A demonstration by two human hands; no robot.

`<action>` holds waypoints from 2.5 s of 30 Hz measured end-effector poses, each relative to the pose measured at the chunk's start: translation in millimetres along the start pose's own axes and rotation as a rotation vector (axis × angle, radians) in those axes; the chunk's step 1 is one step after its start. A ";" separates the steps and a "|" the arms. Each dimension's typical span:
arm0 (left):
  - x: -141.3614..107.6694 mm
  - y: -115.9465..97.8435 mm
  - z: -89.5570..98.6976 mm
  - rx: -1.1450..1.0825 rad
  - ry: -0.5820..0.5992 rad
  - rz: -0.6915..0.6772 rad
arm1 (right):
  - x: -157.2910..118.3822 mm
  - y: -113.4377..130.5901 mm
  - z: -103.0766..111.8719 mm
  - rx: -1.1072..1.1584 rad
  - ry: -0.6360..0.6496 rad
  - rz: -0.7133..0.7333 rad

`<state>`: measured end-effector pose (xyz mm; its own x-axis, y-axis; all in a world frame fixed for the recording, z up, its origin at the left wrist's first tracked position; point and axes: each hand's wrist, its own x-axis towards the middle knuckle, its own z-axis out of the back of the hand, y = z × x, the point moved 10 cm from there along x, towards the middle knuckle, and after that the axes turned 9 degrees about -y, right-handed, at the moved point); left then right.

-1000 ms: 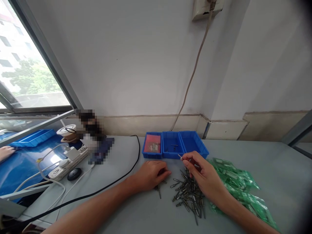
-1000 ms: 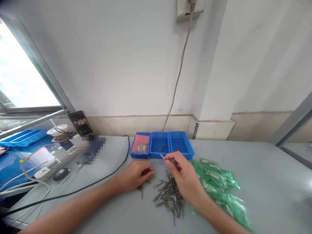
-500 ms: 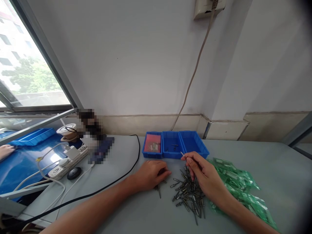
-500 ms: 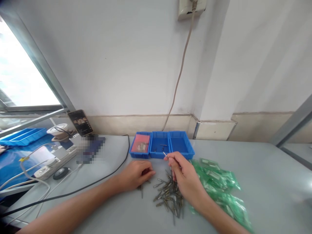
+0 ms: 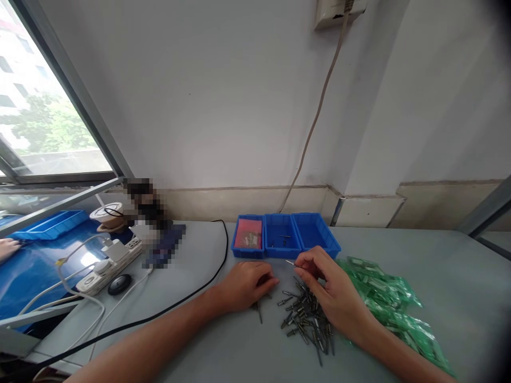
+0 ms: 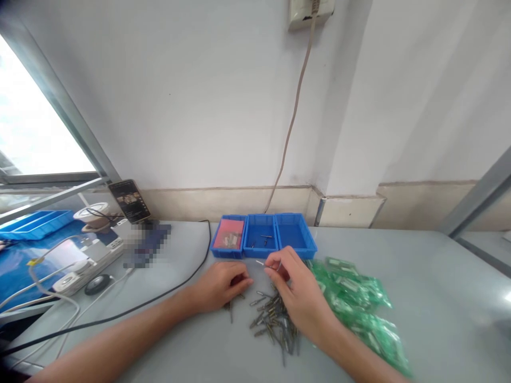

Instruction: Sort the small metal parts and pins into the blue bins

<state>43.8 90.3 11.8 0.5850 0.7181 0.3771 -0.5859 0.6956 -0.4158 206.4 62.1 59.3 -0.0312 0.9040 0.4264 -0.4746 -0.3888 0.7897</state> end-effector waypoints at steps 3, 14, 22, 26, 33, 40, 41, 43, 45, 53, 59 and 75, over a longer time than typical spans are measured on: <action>0.2 -0.7 0.3 -0.005 0.007 0.003 | 0.2 -8.0 -3.0 0.073 0.033 -0.080; 1.1 -2.0 1.6 -0.014 -0.004 -0.009 | -0.8 -37.1 -17.4 0.560 0.072 -0.422; -0.6 -0.7 0.5 -0.013 -0.014 -0.022 | 1.4 -12.0 0.3 0.079 -0.009 -0.083; -1.0 -0.6 0.4 -0.021 -0.015 -0.020 | 0.1 -3.0 -3.0 0.061 0.031 -0.038; -0.7 0.0 -0.4 -0.005 0.000 -0.010 | 0.7 -29.7 -9.2 0.293 0.071 -0.277; -0.7 -0.1 -0.8 -0.022 -0.010 -0.019 | -8.9 -36.8 -26.1 0.651 0.150 -0.532; -0.7 -0.4 -0.6 -0.026 -0.008 -0.018 | -8.8 -36.6 -25.6 0.631 0.150 -0.526; -0.8 -0.7 -0.1 -0.029 -0.006 -0.012 | -8.8 -38.8 -23.8 0.563 0.146 -0.520; -1.0 -0.4 0.1 -0.024 -0.007 -0.008 | -8.8 -42.2 -22.5 0.503 0.143 -0.522; -0.4 0.1 -0.7 0.000 -0.004 -0.013 | -9.3 -52.4 -23.3 0.541 0.106 -0.573; -0.5 0.2 -1.0 0.001 0.008 -0.007 | -5.8 -46.2 -18.2 0.431 0.099 -0.498; 0.0 -3.6 1.8 -0.001 0.002 -0.029 | 0.2 -32.5 -15.6 0.364 0.081 -0.402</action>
<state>44.8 87.9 14.8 0.6030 0.6976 0.3870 -0.5684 0.7161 -0.4051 208.1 77.7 26.8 0.0157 0.9993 0.0352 -0.1286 -0.0328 0.9912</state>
